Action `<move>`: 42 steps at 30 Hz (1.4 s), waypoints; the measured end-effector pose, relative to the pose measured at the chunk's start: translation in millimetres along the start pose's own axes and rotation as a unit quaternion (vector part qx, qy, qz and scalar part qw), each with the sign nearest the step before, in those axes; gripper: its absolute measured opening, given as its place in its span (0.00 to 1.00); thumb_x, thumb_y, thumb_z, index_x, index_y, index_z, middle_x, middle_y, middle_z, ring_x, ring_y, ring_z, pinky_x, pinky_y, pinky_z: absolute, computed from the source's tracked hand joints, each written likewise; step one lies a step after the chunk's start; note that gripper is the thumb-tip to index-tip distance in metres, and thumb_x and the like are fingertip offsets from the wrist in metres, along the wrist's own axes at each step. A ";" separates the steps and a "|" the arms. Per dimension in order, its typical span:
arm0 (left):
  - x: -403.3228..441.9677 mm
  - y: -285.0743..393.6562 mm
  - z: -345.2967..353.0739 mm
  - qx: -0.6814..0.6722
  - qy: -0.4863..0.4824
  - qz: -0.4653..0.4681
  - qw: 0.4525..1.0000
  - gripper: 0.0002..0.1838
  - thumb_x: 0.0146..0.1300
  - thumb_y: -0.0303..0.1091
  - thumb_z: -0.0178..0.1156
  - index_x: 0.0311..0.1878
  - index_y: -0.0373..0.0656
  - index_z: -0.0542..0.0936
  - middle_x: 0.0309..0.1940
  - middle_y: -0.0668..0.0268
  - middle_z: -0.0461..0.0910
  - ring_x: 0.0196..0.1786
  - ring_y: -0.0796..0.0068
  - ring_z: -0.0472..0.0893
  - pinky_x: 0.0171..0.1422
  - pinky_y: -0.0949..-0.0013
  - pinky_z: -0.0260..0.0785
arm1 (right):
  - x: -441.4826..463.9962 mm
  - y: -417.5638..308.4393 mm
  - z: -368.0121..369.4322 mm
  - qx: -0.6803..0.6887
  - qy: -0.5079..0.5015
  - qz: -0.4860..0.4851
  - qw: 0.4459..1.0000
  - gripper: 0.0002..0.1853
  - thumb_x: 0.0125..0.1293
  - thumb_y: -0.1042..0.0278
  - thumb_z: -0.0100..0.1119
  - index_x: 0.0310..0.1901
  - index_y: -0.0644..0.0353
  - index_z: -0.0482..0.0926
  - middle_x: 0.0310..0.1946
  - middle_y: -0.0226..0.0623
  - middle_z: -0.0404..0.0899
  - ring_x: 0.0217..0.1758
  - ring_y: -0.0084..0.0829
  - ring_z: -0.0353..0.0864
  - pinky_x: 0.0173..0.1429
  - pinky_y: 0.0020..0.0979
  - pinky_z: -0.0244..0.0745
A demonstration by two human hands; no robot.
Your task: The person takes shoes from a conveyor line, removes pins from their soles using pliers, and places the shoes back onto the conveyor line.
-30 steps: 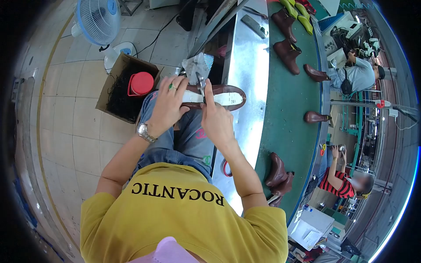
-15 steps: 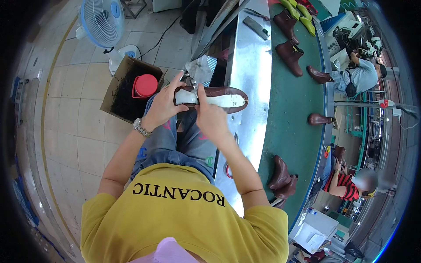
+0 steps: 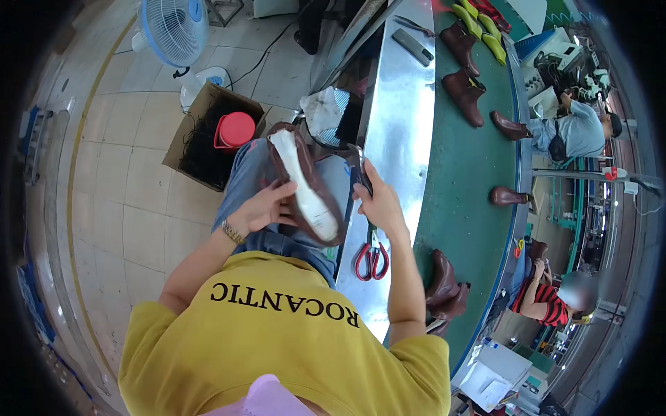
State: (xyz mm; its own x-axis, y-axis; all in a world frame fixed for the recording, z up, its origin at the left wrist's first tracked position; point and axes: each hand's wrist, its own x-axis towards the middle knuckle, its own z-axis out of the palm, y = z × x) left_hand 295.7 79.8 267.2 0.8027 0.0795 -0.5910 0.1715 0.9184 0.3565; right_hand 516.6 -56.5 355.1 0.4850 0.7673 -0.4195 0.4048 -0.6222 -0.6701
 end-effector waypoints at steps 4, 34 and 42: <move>-2.1 16.3 14.8 0.091 0.026 0.056 0.994 0.25 0.57 0.40 0.73 0.54 0.41 0.77 0.44 0.66 0.83 0.47 0.73 0.83 0.55 0.68 0.75 | -1.2 50.1 9.1 -0.068 0.114 0.085 0.988 0.32 0.68 0.65 0.56 0.72 0.52 0.61 0.31 0.46 0.85 0.25 0.39 0.85 0.34 0.37 0.78; -33.7 38.8 -47.4 0.372 0.028 0.380 0.847 0.58 0.50 0.29 0.76 0.77 0.45 0.46 0.65 0.52 0.68 0.66 0.62 0.72 0.70 0.63 0.64 | 21.0 6.2 80.7 0.020 0.070 -0.266 0.961 0.36 0.57 0.74 0.67 0.69 0.54 0.68 0.64 0.45 0.71 0.66 0.47 0.71 0.70 0.39 0.65; -44.3 22.6 -46.1 0.411 0.104 0.188 0.886 0.36 0.46 0.23 0.76 0.60 0.33 0.73 0.57 0.61 0.76 0.56 0.69 0.76 0.62 0.64 0.69 | -37.3 14.6 118.0 0.373 -0.075 -0.222 0.898 0.51 0.48 0.72 0.75 0.74 0.61 0.56 0.65 0.42 0.70 0.66 0.31 0.70 0.69 0.34 0.65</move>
State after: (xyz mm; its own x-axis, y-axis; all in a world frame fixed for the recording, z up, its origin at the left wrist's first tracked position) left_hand 237.8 114.9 268.1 0.7835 0.4675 -0.4094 0.3420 0.2257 0.9122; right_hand 412.9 -75.9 288.7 0.2724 0.9608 -0.0505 -0.1265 -0.0162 -0.9918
